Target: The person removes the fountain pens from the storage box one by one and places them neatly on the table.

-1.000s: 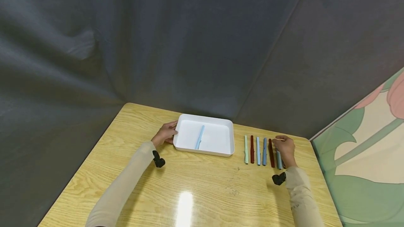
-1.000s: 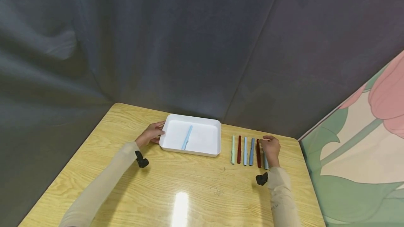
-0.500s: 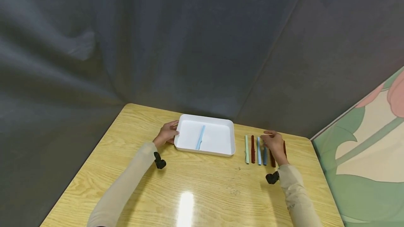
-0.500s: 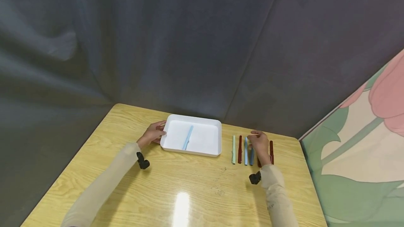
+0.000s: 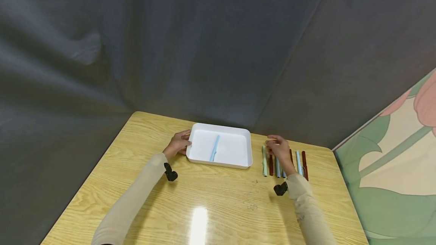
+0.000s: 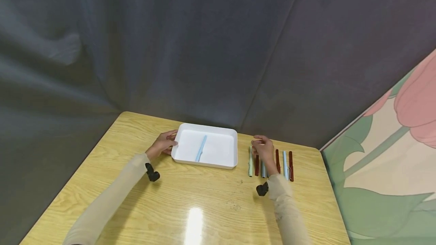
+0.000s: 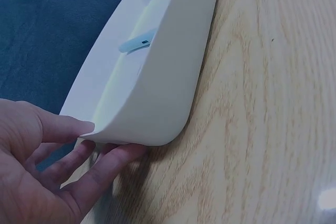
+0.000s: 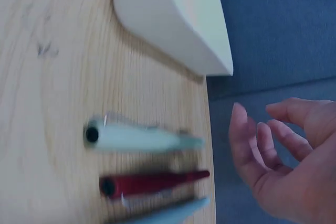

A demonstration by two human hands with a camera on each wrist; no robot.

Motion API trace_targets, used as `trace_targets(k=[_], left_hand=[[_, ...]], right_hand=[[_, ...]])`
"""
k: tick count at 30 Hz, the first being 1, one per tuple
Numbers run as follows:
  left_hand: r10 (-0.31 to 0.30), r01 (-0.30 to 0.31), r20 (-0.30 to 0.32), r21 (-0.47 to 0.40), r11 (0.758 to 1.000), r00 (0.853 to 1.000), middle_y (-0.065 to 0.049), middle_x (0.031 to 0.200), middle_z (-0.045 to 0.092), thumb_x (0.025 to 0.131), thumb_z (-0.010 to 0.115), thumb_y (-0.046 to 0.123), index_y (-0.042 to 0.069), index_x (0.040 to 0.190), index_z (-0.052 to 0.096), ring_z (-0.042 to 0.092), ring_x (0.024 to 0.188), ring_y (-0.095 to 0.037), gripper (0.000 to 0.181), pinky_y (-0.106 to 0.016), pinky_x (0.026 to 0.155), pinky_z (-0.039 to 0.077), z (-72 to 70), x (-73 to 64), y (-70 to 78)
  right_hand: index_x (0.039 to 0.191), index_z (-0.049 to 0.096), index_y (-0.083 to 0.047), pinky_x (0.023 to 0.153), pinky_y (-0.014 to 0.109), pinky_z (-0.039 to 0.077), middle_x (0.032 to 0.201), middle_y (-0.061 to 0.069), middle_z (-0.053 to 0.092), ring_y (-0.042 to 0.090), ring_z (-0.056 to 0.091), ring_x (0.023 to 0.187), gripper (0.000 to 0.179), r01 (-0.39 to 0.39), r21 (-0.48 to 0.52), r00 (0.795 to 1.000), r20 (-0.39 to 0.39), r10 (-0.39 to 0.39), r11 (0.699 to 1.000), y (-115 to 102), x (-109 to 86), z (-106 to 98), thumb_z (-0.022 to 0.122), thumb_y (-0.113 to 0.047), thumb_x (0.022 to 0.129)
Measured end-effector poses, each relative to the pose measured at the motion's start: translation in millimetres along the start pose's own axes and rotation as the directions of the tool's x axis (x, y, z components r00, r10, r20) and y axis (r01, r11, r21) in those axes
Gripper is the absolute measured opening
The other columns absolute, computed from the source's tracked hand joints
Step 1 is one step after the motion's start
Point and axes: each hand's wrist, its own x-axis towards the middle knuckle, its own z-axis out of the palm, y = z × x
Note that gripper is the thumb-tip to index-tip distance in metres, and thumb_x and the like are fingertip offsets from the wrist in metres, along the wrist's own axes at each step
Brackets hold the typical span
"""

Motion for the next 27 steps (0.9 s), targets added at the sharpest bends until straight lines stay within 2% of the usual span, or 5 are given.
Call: trace_targets(k=[4,7,13,21,27], left_hand=[[-0.023,0.023,-0.002,-0.010,1.000,1.000,-0.025,0.153,0.052,0.100,0.058,-0.004,0.012,0.163,0.039,0.069,0.116,-0.042,0.068,-0.040,0.066,0.065,-0.3,-1.8,3.5],[-0.045,0.045,-0.016,0.000,0.999,0.999,-0.024,0.153,0.053,0.100,0.059,-0.004,0.014,0.163,0.040,0.069,0.117,-0.041,0.068,-0.040,0.068,0.065,-0.5,-2.2,5.5],[-0.071,0.071,-0.018,0.018,0.997,0.997,-0.023,0.154,0.053,0.101,0.059,-0.003,0.016,0.163,0.040,0.068,0.120,-0.040,0.068,-0.040,0.070,0.066,0.9,0.5,5.0],[-0.072,0.072,-0.008,0.019,0.997,0.997,-0.023,0.154,0.053,0.102,0.058,-0.002,0.017,0.164,0.039,0.069,0.118,-0.039,0.067,-0.040,0.070,0.066,1.0,1.7,3.8],[-0.072,0.072,-0.008,0.013,0.997,0.997,-0.023,0.152,0.054,0.102,0.058,-0.002,0.017,0.164,0.040,0.068,0.119,-0.040,0.067,-0.042,0.072,0.066,-0.5,0.9,4.6]], right_hand=[[0.142,0.052,0.014,0.080,0.046,0.065,0.111,0.022,0.065,0.018,0.074,0.084,0.042,-0.008,0.037,0.999,0.051,0.006,0.999,-6,1.6,15,0.058,-0.005,0.105],[0.143,0.051,0.015,0.082,0.050,0.064,0.110,0.023,0.064,0.024,0.075,0.088,0.043,-0.030,0.064,0.995,0.099,0.024,0.997,-8,4.1,28,0.059,-0.004,0.105],[0.142,0.050,0.017,0.077,0.047,0.065,0.106,0.022,0.065,0.041,0.074,0.098,0.043,-0.064,0.077,0.980,0.192,0.049,0.995,-10,6.6,56,0.060,-0.001,0.104],[0.140,0.054,0.013,0.081,0.052,0.064,0.115,0.030,0.064,0.049,0.072,0.104,0.041,-0.092,0.055,0.980,0.181,0.081,0.994,-12,9.0,79,0.063,-0.002,0.102],[0.137,0.056,0.012,0.075,0.046,0.066,0.111,0.025,0.067,0.041,0.075,0.097,0.041,-0.125,0.057,0.979,0.168,0.113,0.991,-12,12.1,93,0.066,-0.005,0.101]])
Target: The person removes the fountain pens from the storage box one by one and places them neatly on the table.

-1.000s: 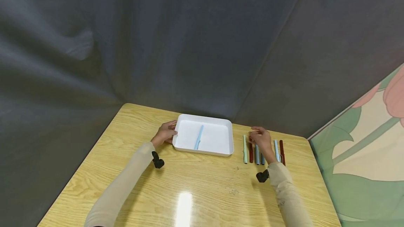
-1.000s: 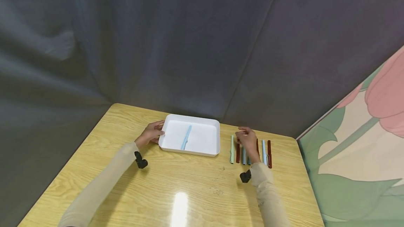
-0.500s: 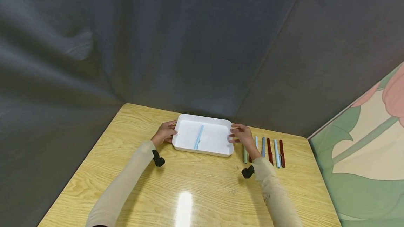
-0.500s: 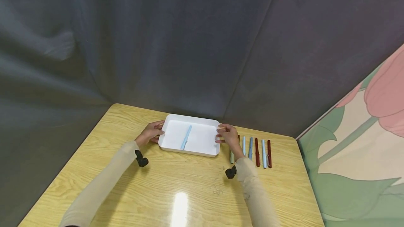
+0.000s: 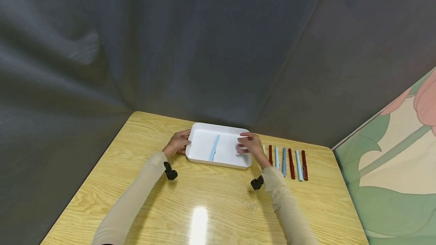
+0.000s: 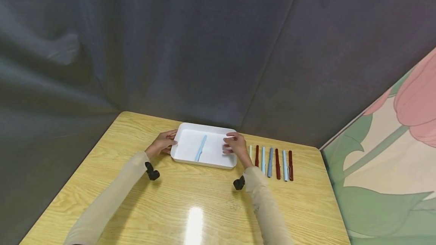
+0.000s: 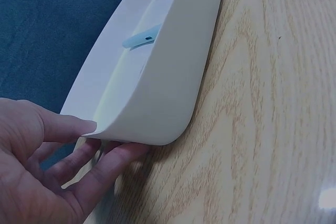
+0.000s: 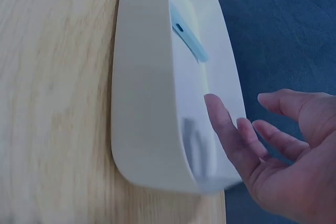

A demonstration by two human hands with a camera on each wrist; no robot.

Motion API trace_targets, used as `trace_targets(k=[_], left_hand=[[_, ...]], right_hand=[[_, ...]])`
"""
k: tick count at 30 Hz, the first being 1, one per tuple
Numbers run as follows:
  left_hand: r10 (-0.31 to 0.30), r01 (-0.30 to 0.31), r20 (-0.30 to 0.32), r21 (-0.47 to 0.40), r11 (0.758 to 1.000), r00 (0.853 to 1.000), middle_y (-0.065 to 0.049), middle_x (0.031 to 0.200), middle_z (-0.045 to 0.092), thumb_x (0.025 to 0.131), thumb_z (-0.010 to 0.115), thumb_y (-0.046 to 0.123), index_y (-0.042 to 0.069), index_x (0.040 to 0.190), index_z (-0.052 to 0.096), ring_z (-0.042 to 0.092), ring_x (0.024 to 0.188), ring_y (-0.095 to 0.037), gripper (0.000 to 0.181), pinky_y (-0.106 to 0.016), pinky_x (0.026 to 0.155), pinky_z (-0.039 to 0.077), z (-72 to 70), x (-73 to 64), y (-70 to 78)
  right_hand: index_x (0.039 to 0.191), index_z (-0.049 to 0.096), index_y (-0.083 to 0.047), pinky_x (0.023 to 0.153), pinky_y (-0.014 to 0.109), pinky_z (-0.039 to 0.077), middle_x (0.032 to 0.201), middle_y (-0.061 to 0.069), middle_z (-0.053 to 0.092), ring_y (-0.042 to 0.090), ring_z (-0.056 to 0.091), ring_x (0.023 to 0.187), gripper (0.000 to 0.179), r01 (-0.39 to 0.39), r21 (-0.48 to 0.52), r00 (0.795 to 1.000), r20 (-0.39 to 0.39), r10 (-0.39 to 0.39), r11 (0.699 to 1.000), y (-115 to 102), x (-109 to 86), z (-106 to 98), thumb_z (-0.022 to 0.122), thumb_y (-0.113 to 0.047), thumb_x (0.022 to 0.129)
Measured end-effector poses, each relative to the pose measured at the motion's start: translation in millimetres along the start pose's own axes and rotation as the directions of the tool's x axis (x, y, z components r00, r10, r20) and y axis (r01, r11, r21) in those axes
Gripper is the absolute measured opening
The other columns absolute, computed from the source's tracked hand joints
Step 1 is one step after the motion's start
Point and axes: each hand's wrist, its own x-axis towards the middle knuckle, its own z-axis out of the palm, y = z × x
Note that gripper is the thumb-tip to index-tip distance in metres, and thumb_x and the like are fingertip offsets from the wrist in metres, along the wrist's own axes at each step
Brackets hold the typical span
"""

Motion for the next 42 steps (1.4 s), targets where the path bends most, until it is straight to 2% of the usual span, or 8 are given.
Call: trace_targets(k=[6,13,22,29,32,36,39,42], left_hand=[[0.003,-0.003,-0.002,-0.005,1.000,1.000,-0.024,0.154,0.052,0.102,0.057,-0.001,0.017,0.164,0.039,0.068,0.119,-0.041,0.067,-0.044,0.074,0.066,0.3,-1.9,-0.8],[0.011,-0.011,-0.008,-0.003,1.000,1.000,-0.024,0.153,0.053,0.103,0.056,-0.001,0.017,0.164,0.038,0.069,0.117,-0.042,0.066,-0.043,0.071,0.066,3.1,-4.2,0.4],[0.009,-0.008,0.012,-0.031,0.999,1.000,-0.024,0.154,0.052,0.102,0.057,0.000,0.015,0.164,0.038,0.068,0.120,-0.042,0.066,-0.041,0.071,0.066,5.0,-5.2,-0.9],[0.031,-0.031,0.016,-0.042,0.999,0.999,-0.024,0.153,0.053,0.101,0.057,-0.002,0.013,0.162,0.041,0.070,0.116,-0.042,0.065,-0.041,0.070,0.066,7.1,-3.5,-5.2],[0.035,-0.034,0.010,-0.037,0.999,0.999,-0.024,0.153,0.053,0.101,0.058,-0.002,0.012,0.162,0.041,0.070,0.116,-0.041,0.065,-0.039,0.067,0.065,7.0,-4.2,-6.1],[0.039,-0.038,0.018,-0.029,0.999,0.999,-0.024,0.154,0.052,0.101,0.057,-0.002,0.012,0.163,0.040,0.069,0.117,-0.041,0.065,-0.036,0.065,0.065,6.6,-5.9,-4.8],[0.034,-0.033,0.020,-0.027,0.999,0.999,-0.023,0.155,0.051,0.101,0.058,-0.001,0.012,0.163,0.039,0.070,0.115,-0.039,0.066,-0.035,0.065,0.065,6.8,-5.8,-3.9],[0.034,-0.033,0.016,-0.030,0.999,0.999,-0.024,0.155,0.051,0.101,0.058,-0.001,0.012,0.163,0.039,0.072,0.112,-0.037,0.066,-0.035,0.065,0.065,7.2,-3.9,-5.3]], right_hand=[[0.135,0.058,0.011,0.074,0.046,0.066,0.111,0.025,0.069,0.042,0.075,0.096,0.041,-0.030,-0.025,0.999,-0.028,0.029,0.999,2,1.0,16,0.069,-0.007,0.099],[0.124,0.064,0.007,0.065,0.041,0.066,0.104,0.023,0.073,0.027,0.075,0.074,0.036,-0.047,-0.238,0.994,-0.110,0.022,0.970,7,3.2,38,0.073,-0.011,0.094],[0.127,0.064,0.007,0.066,0.039,0.066,0.118,0.028,0.070,0.032,0.075,0.083,0.041,-0.037,-0.273,0.997,-0.073,0.017,0.961,2,-1.8,61,0.076,-0.013,0.094],[0.124,0.062,0.010,0.059,0.035,0.064,0.102,0.022,0.070,0.026,0.072,0.076,0.043,0.004,-0.288,0.999,-0.044,-0.017,0.957,6,-4.6,81,0.079,-0.011,0.090],[0.124,0.063,0.008,0.057,0.034,0.063,0.096,0.017,0.069,0.025,0.073,0.067,0.046,0.025,-0.368,0.998,-0.038,-0.042,0.929,6,-5.4,89,0.082,-0.015,0.089],[0.118,0.065,0.004,0.060,0.032,0.059,0.088,0.014,0.071,0.025,0.074,0.060,0.044,0.035,-0.532,0.995,-0.057,-0.077,0.846,7,-5.4,99,0.086,-0.017,0.086],[0.110,0.069,0.002,0.065,0.036,0.056,0.087,0.015,0.074,0.027,0.072,0.066,0.035,0.033,-0.631,0.990,-0.087,-0.114,0.775,7,-6.3,104,0.086,-0.012,0.083],[0.103,0.071,0.001,0.069,0.042,0.057,0.090,0.016,0.075,0.030,0.069,0.075,0.027,0.022,-0.668,0.984,-0.116,-0.134,0.744,7,-8.4,104,0.083,-0.006,0.081]])
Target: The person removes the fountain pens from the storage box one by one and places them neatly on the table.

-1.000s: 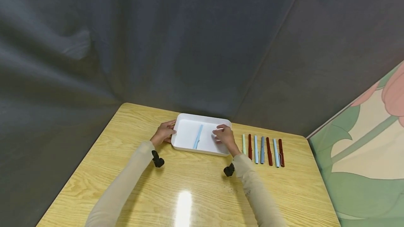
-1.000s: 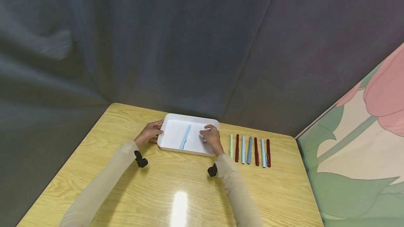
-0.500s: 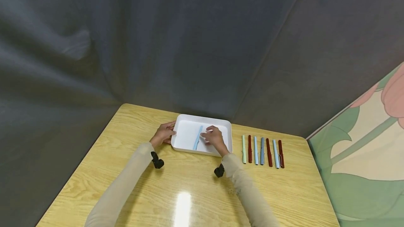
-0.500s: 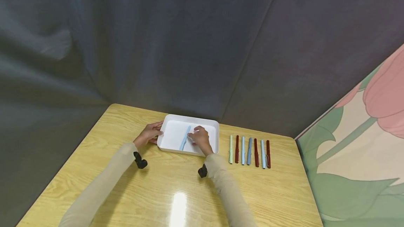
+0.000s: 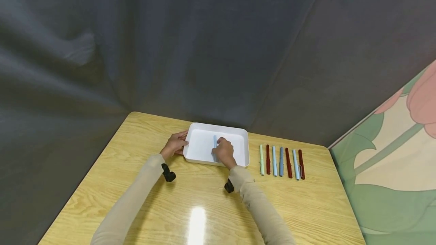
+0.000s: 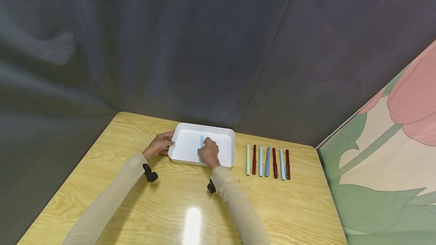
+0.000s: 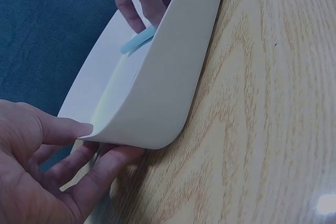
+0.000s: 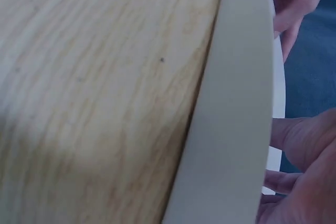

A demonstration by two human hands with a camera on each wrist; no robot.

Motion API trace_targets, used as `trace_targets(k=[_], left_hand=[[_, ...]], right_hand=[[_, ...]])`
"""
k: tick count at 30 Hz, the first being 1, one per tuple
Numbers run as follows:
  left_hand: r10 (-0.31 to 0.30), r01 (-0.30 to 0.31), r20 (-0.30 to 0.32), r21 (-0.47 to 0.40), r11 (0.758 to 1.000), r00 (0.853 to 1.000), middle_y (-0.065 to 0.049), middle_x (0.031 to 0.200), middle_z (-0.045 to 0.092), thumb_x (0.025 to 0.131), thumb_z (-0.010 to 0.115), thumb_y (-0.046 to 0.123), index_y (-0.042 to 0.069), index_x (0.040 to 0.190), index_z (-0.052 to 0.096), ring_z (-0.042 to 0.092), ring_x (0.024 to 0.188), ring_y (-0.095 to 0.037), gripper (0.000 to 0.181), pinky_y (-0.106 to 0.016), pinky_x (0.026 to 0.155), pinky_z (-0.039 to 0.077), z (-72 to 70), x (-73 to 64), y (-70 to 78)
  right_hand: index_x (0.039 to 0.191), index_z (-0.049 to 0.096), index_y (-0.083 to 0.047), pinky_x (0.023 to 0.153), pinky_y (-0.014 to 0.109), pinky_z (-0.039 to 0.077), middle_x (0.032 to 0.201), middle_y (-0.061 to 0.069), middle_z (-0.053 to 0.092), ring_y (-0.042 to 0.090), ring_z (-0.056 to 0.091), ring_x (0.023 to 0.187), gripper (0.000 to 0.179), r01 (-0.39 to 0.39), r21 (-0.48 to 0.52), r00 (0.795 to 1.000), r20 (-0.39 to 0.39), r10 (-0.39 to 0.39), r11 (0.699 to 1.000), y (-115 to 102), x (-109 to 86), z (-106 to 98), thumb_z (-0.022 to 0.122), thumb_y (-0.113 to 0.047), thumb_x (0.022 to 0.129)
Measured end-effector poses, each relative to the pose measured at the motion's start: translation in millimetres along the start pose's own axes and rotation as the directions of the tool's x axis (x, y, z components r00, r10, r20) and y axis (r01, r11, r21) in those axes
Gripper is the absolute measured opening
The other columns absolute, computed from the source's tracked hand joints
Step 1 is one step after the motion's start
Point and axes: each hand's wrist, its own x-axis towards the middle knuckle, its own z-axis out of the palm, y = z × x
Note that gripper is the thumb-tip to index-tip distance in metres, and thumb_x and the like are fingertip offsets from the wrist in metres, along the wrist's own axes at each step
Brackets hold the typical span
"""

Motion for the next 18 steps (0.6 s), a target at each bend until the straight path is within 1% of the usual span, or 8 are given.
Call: trace_targets(k=[2,4,8,10,13,18], left_hand=[[0.009,-0.009,-0.001,-0.001,1.000,1.000,-0.024,0.155,0.051,0.101,0.058,-0.001,0.010,0.163,0.039,0.072,0.112,-0.037,0.066,-0.036,0.066,0.065,-0.1,1.5,-1.1],[0.010,-0.010,-0.003,-0.007,1.000,1.000,-0.024,0.154,0.052,0.101,0.058,-0.001,0.010,0.162,0.040,0.072,0.113,-0.038,0.065,-0.037,0.068,0.065,0.4,2.4,-1.8],[0.005,-0.005,-0.002,-0.009,1.000,1.000,-0.024,0.155,0.052,0.101,0.057,-0.001,0.011,0.162,0.040,0.069,0.119,-0.041,0.065,-0.040,0.071,0.066,1.5,1.3,-0.3],[0.000,0.000,0.000,-0.013,1.000,1.000,-0.024,0.155,0.052,0.102,0.057,-0.001,0.011,0.163,0.040,0.067,0.121,-0.042,0.065,-0.042,0.073,0.066,2.1,0.3,0.9],[-0.002,0.002,0.005,-0.017,1.000,1.000,-0.024,0.155,0.051,0.102,0.056,-0.002,0.011,0.163,0.039,0.066,0.122,-0.043,0.064,-0.043,0.075,0.066,2.1,-1.2,2.2],[-0.009,0.009,-0.001,-0.019,1.000,1.000,-0.023,0.155,0.051,0.103,0.056,-0.001,0.012,0.163,0.038,0.067,0.121,-0.043,0.065,-0.043,0.074,0.066,0.7,-1.8,2.0]], right_hand=[[0.100,0.071,0.001,0.069,0.043,0.057,0.090,0.016,0.075,0.032,0.069,0.078,0.023,-0.006,-0.001,1.000,-0.007,0.006,1.000,1,-0.7,-2,0.081,-0.004,0.080],[0.100,0.072,0.001,0.067,0.041,0.057,0.091,0.017,0.075,0.032,0.069,0.079,0.022,-0.008,0.025,1.000,0.002,0.008,1.000,3,-1.1,-6,0.080,-0.004,0.080],[0.105,0.073,0.002,0.058,0.031,0.052,0.095,0.018,0.077,0.025,0.068,0.073,0.023,-0.029,0.113,0.999,0.037,0.025,0.993,8,-1.5,-14,0.076,-0.003,0.082],[0.107,0.073,0.002,0.055,0.027,0.050,0.097,0.018,0.077,0.021,0.066,0.068,0.025,-0.051,0.157,0.998,0.050,0.044,0.986,12,-1.4,-17,0.074,-0.002,0.082],[0.109,0.073,0.002,0.053,0.024,0.048,0.098,0.019,0.076,0.017,0.062,0.062,0.027,-0.081,0.221,0.996,0.064,0.068,0.972,16,-1.9,-21,0.073,-0.001,0.083],[0.113,0.072,0.004,0.053,0.024,0.050,0.095,0.018,0.072,0.017,0.061,0.066,0.027,-0.113,0.307,0.992,0.085,0.091,0.945,22,0.3,-28,0.071,-0.002,0.087]])
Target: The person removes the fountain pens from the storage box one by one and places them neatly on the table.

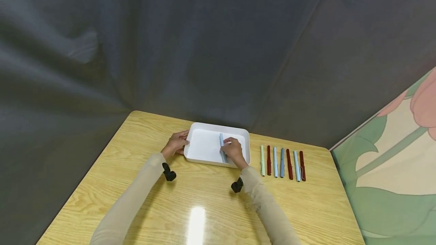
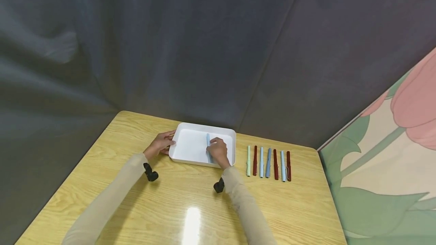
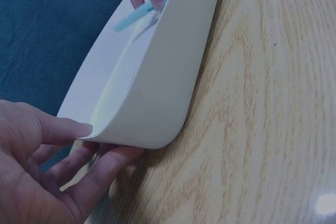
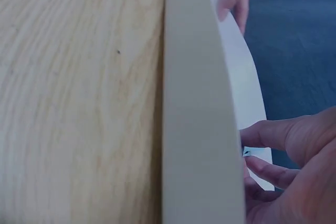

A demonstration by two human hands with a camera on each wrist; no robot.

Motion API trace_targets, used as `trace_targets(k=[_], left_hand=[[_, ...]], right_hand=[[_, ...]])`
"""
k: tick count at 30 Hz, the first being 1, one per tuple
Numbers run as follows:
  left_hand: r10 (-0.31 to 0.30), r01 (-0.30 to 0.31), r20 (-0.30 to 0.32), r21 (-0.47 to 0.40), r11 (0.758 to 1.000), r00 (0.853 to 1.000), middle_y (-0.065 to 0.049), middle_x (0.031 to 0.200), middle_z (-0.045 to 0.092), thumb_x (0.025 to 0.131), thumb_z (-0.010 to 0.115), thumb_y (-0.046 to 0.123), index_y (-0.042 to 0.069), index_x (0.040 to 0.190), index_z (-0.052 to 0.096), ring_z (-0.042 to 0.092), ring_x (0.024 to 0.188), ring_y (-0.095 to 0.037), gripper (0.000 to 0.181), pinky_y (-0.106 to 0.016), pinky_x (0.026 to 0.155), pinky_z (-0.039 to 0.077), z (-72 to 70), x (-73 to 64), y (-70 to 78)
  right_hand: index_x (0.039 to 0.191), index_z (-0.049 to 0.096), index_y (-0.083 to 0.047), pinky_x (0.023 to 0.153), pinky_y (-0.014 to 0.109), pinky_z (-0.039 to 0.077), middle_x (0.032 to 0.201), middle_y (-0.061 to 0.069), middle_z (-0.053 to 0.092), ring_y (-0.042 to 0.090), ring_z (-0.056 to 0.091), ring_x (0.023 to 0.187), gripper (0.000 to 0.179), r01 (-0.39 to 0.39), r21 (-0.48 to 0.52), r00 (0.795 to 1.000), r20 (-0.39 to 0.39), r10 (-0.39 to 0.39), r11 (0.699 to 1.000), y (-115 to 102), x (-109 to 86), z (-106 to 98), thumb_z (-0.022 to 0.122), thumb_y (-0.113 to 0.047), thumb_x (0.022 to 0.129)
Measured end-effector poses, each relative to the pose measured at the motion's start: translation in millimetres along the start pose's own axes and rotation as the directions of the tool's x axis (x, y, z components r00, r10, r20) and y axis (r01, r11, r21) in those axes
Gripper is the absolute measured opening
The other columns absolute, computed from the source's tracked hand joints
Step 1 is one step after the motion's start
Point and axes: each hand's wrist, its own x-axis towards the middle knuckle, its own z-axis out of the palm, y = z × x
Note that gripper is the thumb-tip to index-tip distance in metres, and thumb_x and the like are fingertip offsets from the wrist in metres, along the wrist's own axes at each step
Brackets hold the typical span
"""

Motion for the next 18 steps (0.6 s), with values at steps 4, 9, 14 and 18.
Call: trace_targets(k=[4,9,14,18], left_hand=[[-0.007,0.007,0.004,-0.002,1.000,1.000,-0.023,0.156,0.050,0.102,0.058,-0.001,0.012,0.163,0.039,0.067,0.122,-0.042,0.066,-0.041,0.072,0.066,-0.4,0.2,0.3],[-0.006,0.007,0.010,-0.014,1.000,1.000,-0.024,0.157,0.049,0.101,0.058,-0.001,0.010,0.163,0.038,0.065,0.124,-0.043,0.067,-0.041,0.073,0.066,-2.5,0.5,-0.3],[-0.007,0.007,0.012,-0.004,1.000,1.000,-0.025,0.156,0.050,0.101,0.059,0.000,0.010,0.163,0.038,0.067,0.122,-0.042,0.066,-0.040,0.070,0.066,-3.1,0.9,-0.3],[-0.016,0.016,0.008,-0.006,1.000,1.000,-0.024,0.156,0.050,0.101,0.060,0.000,0.011,0.163,0.039,0.066,0.123,-0.042,0.066,-0.040,0.071,0.066,-3.5,1.4,-0.9]], right_hand=[[0.116,0.071,0.005,0.054,0.025,0.055,0.092,0.018,0.072,0.017,0.064,0.066,0.028,0.006,0.066,1.000,-0.019,-0.005,0.998,2,2.1,-10,0.072,-0.002,0.089],[0.119,0.069,0.007,0.057,0.029,0.061,0.089,0.015,0.070,0.015,0.066,0.065,0.030,0.019,0.155,0.999,-0.031,-0.014,0.988,6,4.4,-25,0.073,0.000,0.090],[0.120,0.069,0.007,0.058,0.029,0.062,0.090,0.012,0.070,0.012,0.065,0.066,0.030,0.039,0.191,0.998,-0.053,-0.029,0.981,8,6.3,-41,0.072,0.002,0.091],[0.121,0.067,0.008,0.056,0.026,0.059,0.091,0.010,0.067,0.012,0.063,0.069,0.031,0.044,0.207,0.997,-0.072,-0.030,0.977,9,7.3,-53,0.071,0.002,0.091]])
